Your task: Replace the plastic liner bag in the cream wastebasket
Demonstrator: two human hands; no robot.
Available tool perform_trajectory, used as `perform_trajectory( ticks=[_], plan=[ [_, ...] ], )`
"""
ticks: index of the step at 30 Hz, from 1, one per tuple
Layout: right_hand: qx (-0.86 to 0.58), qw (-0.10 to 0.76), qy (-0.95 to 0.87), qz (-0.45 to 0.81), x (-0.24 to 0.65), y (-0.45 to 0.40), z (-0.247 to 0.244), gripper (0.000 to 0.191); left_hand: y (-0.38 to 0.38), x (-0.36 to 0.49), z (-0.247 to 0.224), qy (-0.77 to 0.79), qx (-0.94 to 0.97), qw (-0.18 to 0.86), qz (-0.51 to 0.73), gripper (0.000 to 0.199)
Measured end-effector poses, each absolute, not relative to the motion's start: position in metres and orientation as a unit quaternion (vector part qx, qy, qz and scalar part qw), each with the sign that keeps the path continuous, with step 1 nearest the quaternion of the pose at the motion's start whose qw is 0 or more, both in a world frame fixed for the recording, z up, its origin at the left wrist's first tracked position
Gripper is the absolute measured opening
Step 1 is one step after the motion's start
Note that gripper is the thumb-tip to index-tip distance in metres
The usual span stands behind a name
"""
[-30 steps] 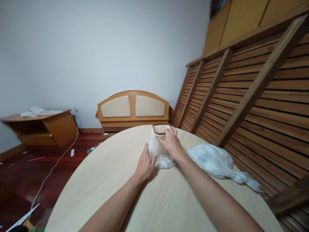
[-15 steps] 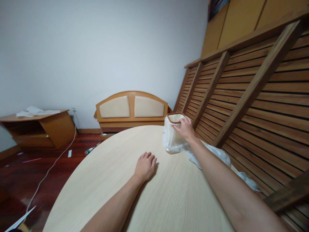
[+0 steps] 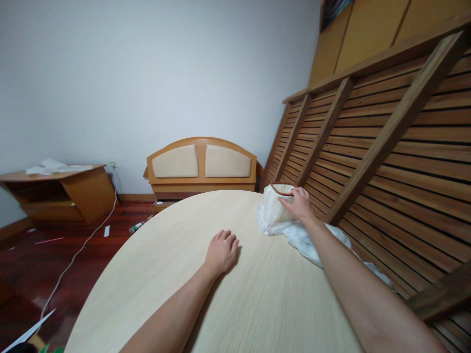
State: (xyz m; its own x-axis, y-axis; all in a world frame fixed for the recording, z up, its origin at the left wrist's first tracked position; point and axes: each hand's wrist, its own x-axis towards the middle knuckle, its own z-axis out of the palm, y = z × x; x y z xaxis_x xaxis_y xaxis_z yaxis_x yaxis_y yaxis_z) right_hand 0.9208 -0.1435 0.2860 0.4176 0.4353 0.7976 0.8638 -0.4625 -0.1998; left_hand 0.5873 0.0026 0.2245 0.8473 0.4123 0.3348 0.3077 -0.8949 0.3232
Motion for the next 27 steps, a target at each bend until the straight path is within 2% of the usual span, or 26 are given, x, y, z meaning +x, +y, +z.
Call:
perform_trajectory(
  ticks=[9,15,22,27],
  plan=[
    [-0.792,0.305,-0.399,-0.348,0.904,-0.153,0.29,0.042,-0.001,0.583,0.23,0.183,0.958,0.125,0.182,0.041],
    [-0.767,0.332,-0.41,-0.367,0.838,-0.15,0.292,0.041,-0.005,0.581,0.232,0.181,0.961,0.119,0.173,0.043],
    [-0.778,0.282,-0.538,-0.161,0.741,-0.14,0.243,0.048,-0.009,0.579,0.233,0.168,0.966,0.114,0.162,0.045],
    [-0.783,0.211,-0.585,0.021,0.731,-0.158,0.222,0.059,-0.007,0.576,0.23,0.133,0.975,0.119,0.134,0.049]
  ],
)
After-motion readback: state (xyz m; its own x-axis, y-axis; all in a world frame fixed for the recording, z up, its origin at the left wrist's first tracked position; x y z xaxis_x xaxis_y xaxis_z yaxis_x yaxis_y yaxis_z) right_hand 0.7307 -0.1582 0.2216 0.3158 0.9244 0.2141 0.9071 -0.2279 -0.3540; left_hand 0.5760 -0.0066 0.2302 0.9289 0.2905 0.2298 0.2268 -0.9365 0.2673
